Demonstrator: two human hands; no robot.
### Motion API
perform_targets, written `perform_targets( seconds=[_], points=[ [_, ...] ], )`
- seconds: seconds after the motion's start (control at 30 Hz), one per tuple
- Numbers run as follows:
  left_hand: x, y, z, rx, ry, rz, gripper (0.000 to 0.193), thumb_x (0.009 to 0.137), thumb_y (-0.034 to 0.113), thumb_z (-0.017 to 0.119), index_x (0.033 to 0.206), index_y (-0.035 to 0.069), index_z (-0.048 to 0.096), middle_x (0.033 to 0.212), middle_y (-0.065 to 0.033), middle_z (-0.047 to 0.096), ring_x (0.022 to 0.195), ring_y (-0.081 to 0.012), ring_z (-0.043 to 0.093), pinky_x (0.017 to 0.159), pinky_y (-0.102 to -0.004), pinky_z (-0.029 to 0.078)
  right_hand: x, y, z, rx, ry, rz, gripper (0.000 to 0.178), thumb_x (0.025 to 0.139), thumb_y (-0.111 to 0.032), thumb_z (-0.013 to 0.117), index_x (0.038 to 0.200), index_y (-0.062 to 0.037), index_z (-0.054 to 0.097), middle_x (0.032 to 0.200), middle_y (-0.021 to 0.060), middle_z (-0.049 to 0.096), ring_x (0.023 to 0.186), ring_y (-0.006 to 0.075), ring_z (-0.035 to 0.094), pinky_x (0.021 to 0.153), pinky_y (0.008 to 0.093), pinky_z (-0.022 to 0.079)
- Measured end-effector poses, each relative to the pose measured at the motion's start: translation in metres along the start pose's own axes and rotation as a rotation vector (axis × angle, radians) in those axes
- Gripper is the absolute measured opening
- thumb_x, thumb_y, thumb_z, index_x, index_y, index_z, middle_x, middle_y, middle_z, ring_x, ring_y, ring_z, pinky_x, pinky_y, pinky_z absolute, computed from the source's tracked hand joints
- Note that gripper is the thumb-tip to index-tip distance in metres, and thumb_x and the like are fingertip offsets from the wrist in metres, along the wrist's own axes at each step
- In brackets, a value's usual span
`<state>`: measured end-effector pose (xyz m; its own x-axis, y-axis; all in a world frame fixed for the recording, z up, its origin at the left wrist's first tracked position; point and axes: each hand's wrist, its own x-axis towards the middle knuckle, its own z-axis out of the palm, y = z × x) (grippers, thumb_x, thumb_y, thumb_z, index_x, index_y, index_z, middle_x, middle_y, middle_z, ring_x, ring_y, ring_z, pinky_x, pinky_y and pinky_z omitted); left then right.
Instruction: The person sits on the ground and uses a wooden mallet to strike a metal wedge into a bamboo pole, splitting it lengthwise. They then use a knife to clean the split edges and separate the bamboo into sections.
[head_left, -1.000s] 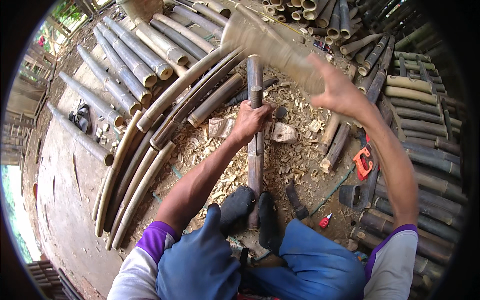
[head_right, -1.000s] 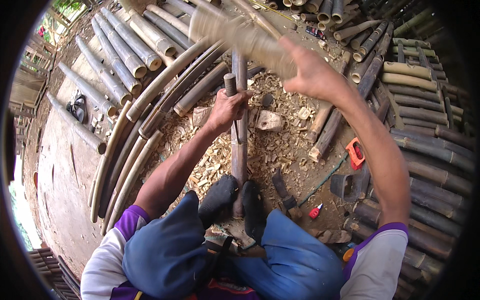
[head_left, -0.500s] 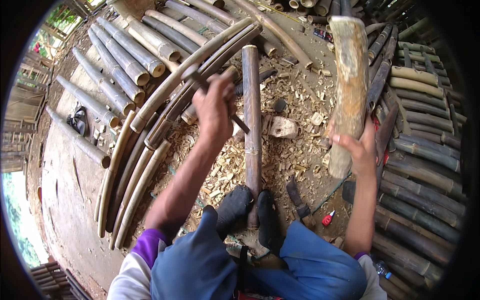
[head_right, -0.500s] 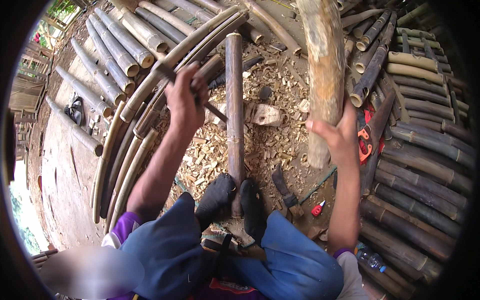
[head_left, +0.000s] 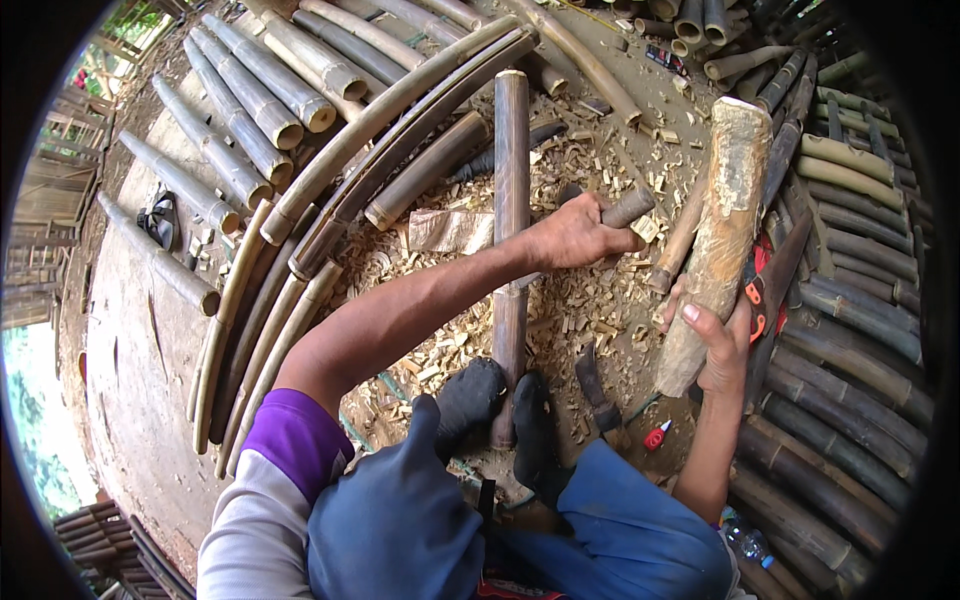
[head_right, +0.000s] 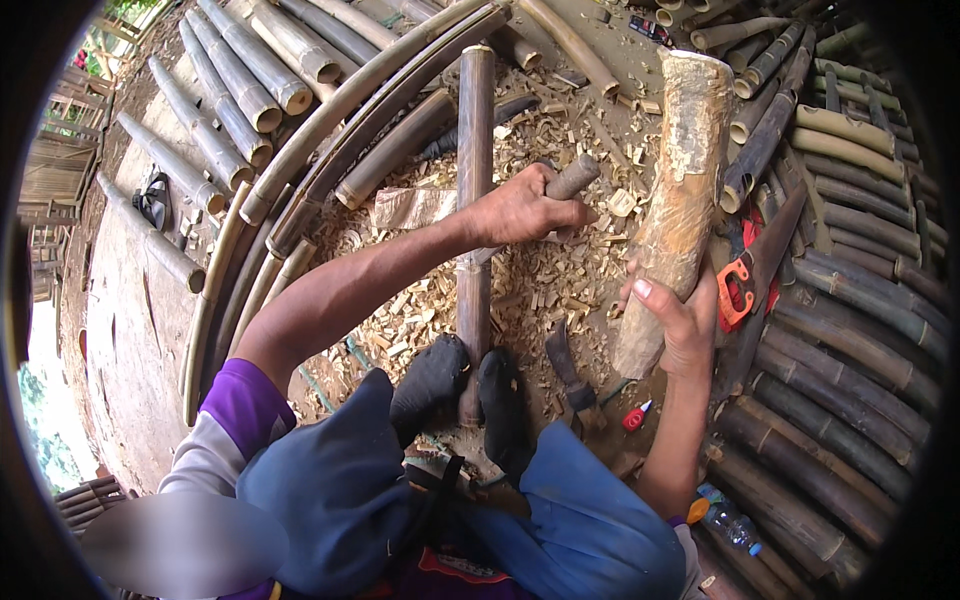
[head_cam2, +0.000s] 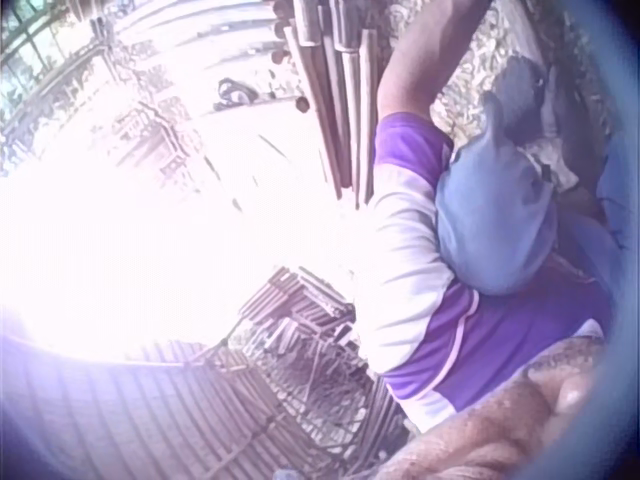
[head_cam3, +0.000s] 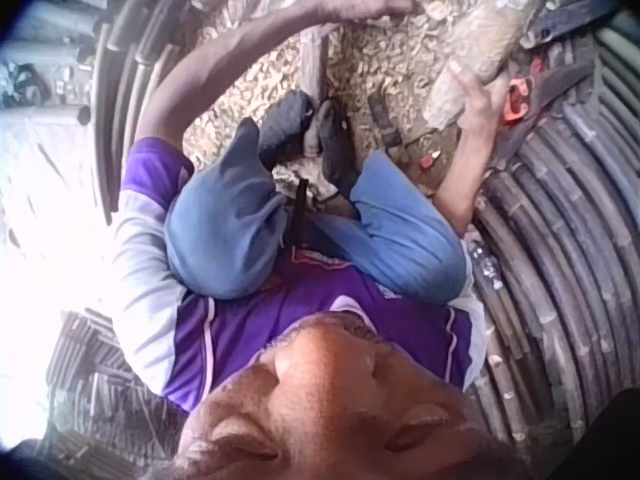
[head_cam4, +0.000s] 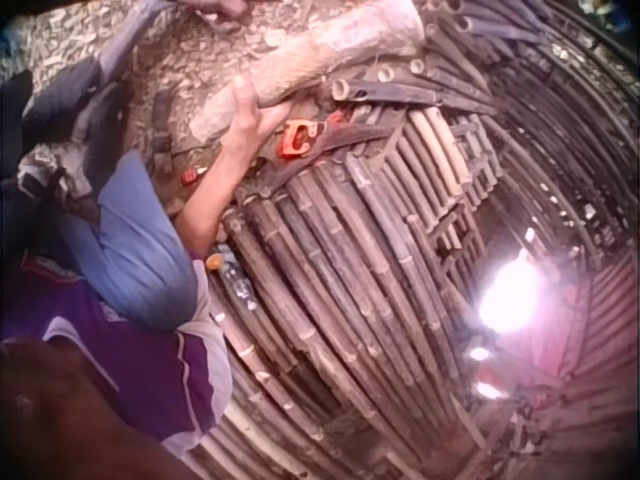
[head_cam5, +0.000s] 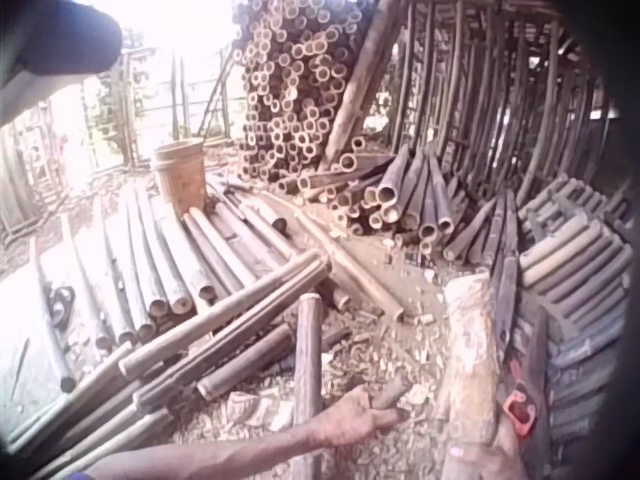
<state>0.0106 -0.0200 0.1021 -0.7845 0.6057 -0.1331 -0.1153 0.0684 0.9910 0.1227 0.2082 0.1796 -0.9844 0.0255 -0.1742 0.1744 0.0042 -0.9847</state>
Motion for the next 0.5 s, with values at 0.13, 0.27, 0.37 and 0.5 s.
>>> perform_targets(
  seconds=[0.13,0.27,0.37,0.5],
  points=[
    [-0.002,0.001,0.0,0.003,-0.003,-0.003,0.036,0.088,0.036,0.072,0.068,0.007,0.067,0.061,0.0019,0.059,0.057,-0.0091,0.052,0.055,-0.0299,0.04,0.002,-0.002,0.002,0.014,-0.025,-0.008,0.061,0.081,-0.018,0.076,0.132,0.0072,0.052,0.105,0.016,0.069,0.08,0.0229,0.07,0.069,0.0389,0.061],
    [-0.002,-0.002,0.0,-0.011,-0.005,-0.01,0.038,0.088,0.037,0.073,0.067,0.007,0.067,0.062,0.0015,0.059,0.058,-0.0096,0.052,0.057,-0.0303,0.041,0.003,-0.005,0.007,0.015,-0.037,-0.022,0.062,0.081,-0.019,0.076,0.132,0.0074,0.052,0.105,0.0164,0.068,0.08,0.0232,0.07,0.069,0.0387,0.061],
    [-0.005,0.001,-0.002,-0.016,-0.009,-0.028,0.038,0.088,0.038,0.074,0.067,0.006,0.067,0.062,0.0012,0.059,0.059,-0.0099,0.052,0.058,-0.0308,0.041,0.002,-0.004,0.01,0.02,-0.036,-0.024,0.064,0.081,-0.019,0.076,0.133,0.0075,0.051,0.105,0.0166,0.068,0.08,0.0233,0.07,0.069,0.0383,0.061],
    [-0.005,0.0,-0.002,-0.02,-0.007,-0.014,0.038,0.088,0.038,0.074,0.068,0.006,0.068,0.062,0.0011,0.059,0.058,-0.0099,0.052,0.058,-0.031,0.041,0.001,-0.004,0.012,0.019,-0.05,-0.012,0.065,0.081,-0.02,0.076,0.134,0.0074,0.049,0.105,0.0163,0.068,0.079,0.0231,0.069,0.068,0.0374,0.06]
  ],
)
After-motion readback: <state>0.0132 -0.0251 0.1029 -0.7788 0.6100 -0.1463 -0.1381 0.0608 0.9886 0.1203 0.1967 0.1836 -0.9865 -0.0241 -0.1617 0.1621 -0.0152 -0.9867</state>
